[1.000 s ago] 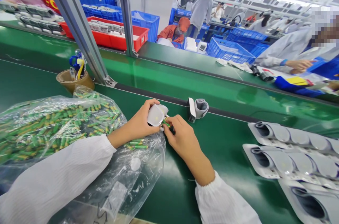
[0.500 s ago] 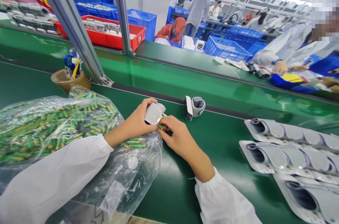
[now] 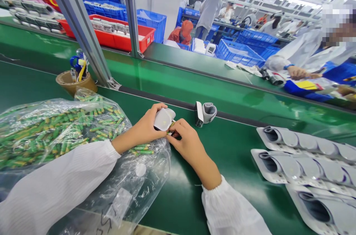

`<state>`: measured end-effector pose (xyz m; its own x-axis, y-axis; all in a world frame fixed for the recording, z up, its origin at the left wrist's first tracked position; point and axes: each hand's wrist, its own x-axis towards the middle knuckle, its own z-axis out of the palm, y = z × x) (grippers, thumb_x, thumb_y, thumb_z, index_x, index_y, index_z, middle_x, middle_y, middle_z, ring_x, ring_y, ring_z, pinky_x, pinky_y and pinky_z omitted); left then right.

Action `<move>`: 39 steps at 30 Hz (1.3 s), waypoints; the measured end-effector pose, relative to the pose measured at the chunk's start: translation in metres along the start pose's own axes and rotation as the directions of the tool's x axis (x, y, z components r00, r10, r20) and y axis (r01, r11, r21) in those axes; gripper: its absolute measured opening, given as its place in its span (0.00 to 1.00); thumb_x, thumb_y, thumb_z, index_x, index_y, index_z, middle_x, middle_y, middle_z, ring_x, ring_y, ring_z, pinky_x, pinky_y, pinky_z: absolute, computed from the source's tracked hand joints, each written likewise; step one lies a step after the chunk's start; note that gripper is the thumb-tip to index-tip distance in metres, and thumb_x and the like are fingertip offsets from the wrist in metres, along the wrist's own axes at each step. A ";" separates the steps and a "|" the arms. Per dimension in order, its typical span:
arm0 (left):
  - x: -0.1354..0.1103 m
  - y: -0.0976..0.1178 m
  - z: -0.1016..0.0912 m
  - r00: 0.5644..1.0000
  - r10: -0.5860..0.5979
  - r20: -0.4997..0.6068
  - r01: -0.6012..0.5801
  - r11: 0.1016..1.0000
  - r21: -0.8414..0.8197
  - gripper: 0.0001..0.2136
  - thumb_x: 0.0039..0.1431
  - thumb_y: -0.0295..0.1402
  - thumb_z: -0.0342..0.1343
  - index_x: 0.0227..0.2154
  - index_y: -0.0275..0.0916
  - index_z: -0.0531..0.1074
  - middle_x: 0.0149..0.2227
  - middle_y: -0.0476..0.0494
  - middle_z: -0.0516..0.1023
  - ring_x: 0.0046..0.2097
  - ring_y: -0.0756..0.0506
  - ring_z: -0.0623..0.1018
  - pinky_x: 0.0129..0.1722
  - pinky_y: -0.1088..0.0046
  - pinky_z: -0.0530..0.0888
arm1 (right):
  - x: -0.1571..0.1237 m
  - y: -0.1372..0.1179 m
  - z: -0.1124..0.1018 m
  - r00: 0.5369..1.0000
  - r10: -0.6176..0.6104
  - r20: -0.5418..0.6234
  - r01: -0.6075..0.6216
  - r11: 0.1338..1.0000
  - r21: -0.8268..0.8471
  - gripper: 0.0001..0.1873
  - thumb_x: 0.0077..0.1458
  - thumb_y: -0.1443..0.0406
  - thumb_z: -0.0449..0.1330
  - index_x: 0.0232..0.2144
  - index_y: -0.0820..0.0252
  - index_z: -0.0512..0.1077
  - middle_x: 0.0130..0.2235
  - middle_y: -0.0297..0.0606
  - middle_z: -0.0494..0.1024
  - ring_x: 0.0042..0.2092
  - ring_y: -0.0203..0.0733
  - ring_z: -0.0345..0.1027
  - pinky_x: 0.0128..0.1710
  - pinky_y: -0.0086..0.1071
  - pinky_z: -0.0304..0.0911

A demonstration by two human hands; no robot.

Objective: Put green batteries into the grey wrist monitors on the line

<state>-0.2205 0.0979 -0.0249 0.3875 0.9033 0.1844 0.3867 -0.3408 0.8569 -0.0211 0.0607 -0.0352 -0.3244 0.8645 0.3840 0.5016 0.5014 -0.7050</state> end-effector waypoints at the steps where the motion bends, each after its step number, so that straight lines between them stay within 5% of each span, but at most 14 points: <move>1: 0.000 0.001 0.000 1.000 -0.004 0.004 0.004 1.000 0.001 0.36 0.48 0.32 0.66 0.60 0.46 0.59 0.62 0.38 0.69 0.61 0.32 0.70 0.59 0.50 0.71 | 0.000 0.000 0.001 1.000 -0.027 -0.014 0.026 0.999 -0.045 0.04 0.62 0.66 0.64 0.34 0.57 0.72 0.37 0.35 0.71 0.33 0.36 0.68 0.35 0.34 0.68; 4: 0.000 0.003 -0.001 1.000 -0.013 0.009 0.012 1.000 0.015 0.36 0.48 0.32 0.65 0.60 0.46 0.59 0.62 0.39 0.69 0.61 0.32 0.69 0.58 0.51 0.71 | 0.000 0.000 0.001 0.997 -0.076 -0.001 0.075 0.991 -0.110 0.04 0.63 0.68 0.63 0.35 0.57 0.70 0.40 0.38 0.72 0.36 0.38 0.68 0.36 0.35 0.68; 8: 0.001 0.005 -0.001 1.000 -0.019 0.014 0.018 0.999 0.031 0.35 0.49 0.34 0.65 0.61 0.45 0.59 0.62 0.39 0.69 0.60 0.33 0.69 0.58 0.51 0.71 | -0.001 0.001 -0.003 0.994 -0.110 0.022 0.112 0.978 -0.176 0.03 0.63 0.66 0.63 0.39 0.56 0.72 0.48 0.44 0.73 0.50 0.48 0.68 0.51 0.46 0.68; 12: 0.001 0.004 -0.001 0.999 -0.027 0.021 0.026 0.999 0.035 0.36 0.48 0.33 0.65 0.61 0.45 0.59 0.63 0.39 0.68 0.61 0.33 0.68 0.58 0.51 0.71 | -0.002 0.006 0.002 0.998 0.027 -0.048 -0.029 0.998 -0.049 0.06 0.60 0.63 0.65 0.39 0.56 0.74 0.53 0.45 0.69 0.56 0.50 0.67 0.59 0.50 0.65; 18: -0.003 0.000 0.001 0.996 0.078 0.049 -0.081 0.994 0.072 0.37 0.48 0.29 0.63 0.61 0.45 0.56 0.63 0.37 0.67 0.62 0.33 0.68 0.61 0.50 0.70 | 0.000 0.015 0.012 0.920 0.392 0.006 -0.367 0.858 0.360 0.20 0.50 0.59 0.69 0.42 0.55 0.67 0.44 0.36 0.75 0.42 0.41 0.72 0.50 0.42 0.70; 24: -0.003 -0.002 -0.001 0.977 0.206 0.060 -0.210 0.974 0.084 0.37 0.48 0.29 0.64 0.61 0.45 0.56 0.62 0.36 0.66 0.64 0.32 0.67 0.61 0.51 0.71 | 0.000 0.007 0.015 0.905 0.422 -0.058 -0.368 0.843 0.392 0.37 0.45 0.61 0.71 0.56 0.55 0.65 0.53 0.43 0.75 0.53 0.47 0.72 0.54 0.44 0.70; 32: -0.001 -0.008 -0.006 0.958 0.237 0.160 -0.230 0.971 -0.060 0.38 0.48 0.27 0.64 0.61 0.47 0.54 0.63 0.37 0.65 0.61 0.36 0.72 0.60 0.56 0.72 | 0.007 0.011 0.022 0.845 0.532 -0.051 -0.421 0.722 0.549 0.35 0.42 0.64 0.69 0.55 0.54 0.68 0.50 0.37 0.72 0.35 0.35 0.69 0.33 0.31 0.70; 36: -0.001 -0.006 -0.009 0.961 0.143 0.238 -0.126 0.988 -0.086 0.39 0.50 0.27 0.64 0.64 0.47 0.54 0.66 0.36 0.62 0.59 0.38 0.73 0.58 0.60 0.73 | 0.009 0.008 0.010 0.898 0.427 -0.108 -0.332 0.818 0.469 0.30 0.47 0.63 0.67 0.54 0.56 0.71 0.47 0.38 0.72 0.35 0.37 0.70 0.33 0.32 0.70; 39: 0.001 -0.006 -0.008 0.978 0.085 0.193 -0.069 0.994 -0.089 0.41 0.49 0.27 0.65 0.64 0.47 0.53 0.62 0.38 0.67 0.55 0.39 0.76 0.57 0.59 0.73 | 0.010 0.004 -0.009 0.871 0.344 -0.350 -0.255 0.926 0.278 0.17 0.61 0.59 0.59 0.51 0.58 0.72 0.40 0.39 0.75 0.34 0.40 0.70 0.34 0.35 0.69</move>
<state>-0.2293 0.1027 -0.0254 0.5729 0.8038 0.1601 0.2830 -0.3773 0.8818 -0.0152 0.0717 -0.0282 0.1704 0.9385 0.3002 0.3245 0.2342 -0.9164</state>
